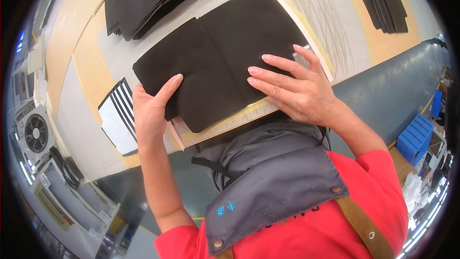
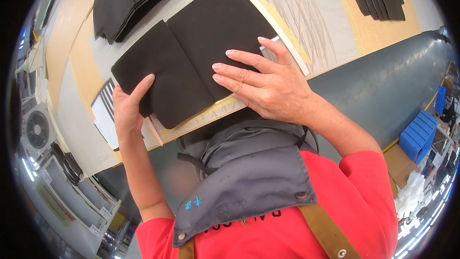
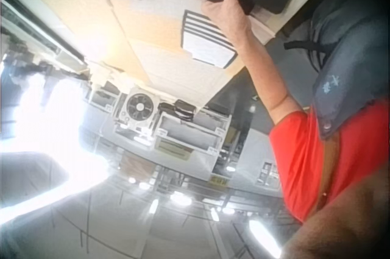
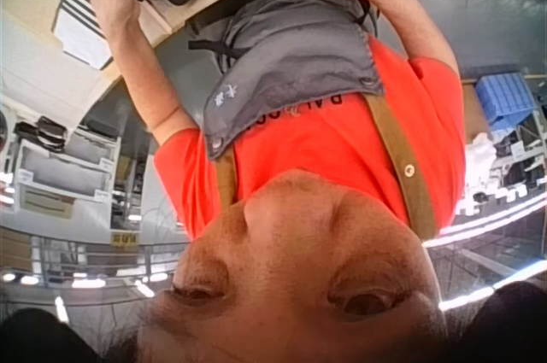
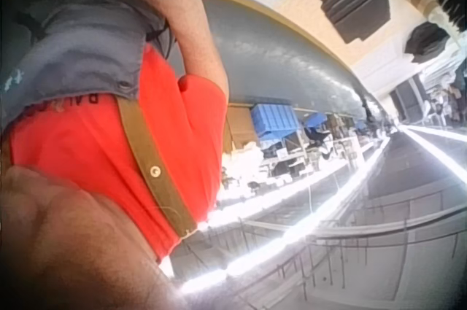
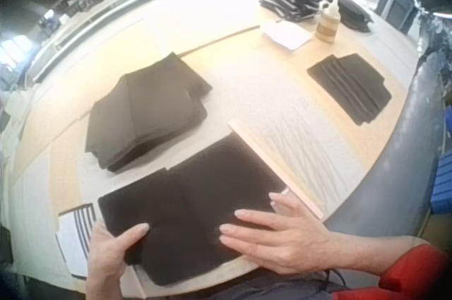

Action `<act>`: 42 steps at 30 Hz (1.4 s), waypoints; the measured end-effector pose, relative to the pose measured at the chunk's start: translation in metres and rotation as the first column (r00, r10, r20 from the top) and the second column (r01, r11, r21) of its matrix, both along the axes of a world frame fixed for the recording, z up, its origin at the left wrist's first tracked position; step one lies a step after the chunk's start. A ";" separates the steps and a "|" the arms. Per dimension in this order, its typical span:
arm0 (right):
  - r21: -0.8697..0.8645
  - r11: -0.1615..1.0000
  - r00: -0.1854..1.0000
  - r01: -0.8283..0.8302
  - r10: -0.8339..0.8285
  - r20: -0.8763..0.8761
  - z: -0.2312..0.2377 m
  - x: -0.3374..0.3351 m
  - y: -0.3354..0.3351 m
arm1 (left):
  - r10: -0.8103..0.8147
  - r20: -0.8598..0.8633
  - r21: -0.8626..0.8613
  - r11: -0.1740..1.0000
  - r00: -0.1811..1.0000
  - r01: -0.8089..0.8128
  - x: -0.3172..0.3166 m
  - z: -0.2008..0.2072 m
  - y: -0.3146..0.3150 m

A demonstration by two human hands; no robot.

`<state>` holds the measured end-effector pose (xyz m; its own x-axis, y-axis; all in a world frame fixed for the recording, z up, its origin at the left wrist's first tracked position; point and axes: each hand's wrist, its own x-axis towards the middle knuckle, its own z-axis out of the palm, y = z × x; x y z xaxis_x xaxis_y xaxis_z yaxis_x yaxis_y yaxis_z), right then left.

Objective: The person repeatedly picks up a black rectangular sheet and a white rectangular sheet from a table. They align the white sheet onto the black sheet and press down firmly with both hands to adhere them together. The person then places the combined unit onto a growing stack of finished parts and repeats the process with new sheets.

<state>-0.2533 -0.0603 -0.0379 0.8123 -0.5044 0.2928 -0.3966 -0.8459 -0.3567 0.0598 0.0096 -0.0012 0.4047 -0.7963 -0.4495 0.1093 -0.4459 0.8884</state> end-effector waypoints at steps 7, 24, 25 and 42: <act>0.001 1.000 1.000 0.006 -0.006 0.010 -0.001 0.000 0.000 | -0.004 0.004 0.006 1.000 1.000 0.004 -0.001 0.001 -0.001; 0.016 1.000 1.000 0.010 -0.010 0.010 -0.001 0.000 0.001 | -0.001 0.024 0.047 0.999 1.000 -0.001 -0.002 0.003 -0.005; 0.013 1.000 1.000 0.008 -0.009 0.009 -0.001 0.000 0.000 | -0.002 0.023 0.047 0.999 1.000 0.001 -0.003 0.004 -0.006; -0.005 1.000 0.996 -0.007 0.006 -0.087 0.011 0.006 0.007 | -0.019 -0.044 0.063 0.998 0.999 0.022 0.004 -0.003 -0.003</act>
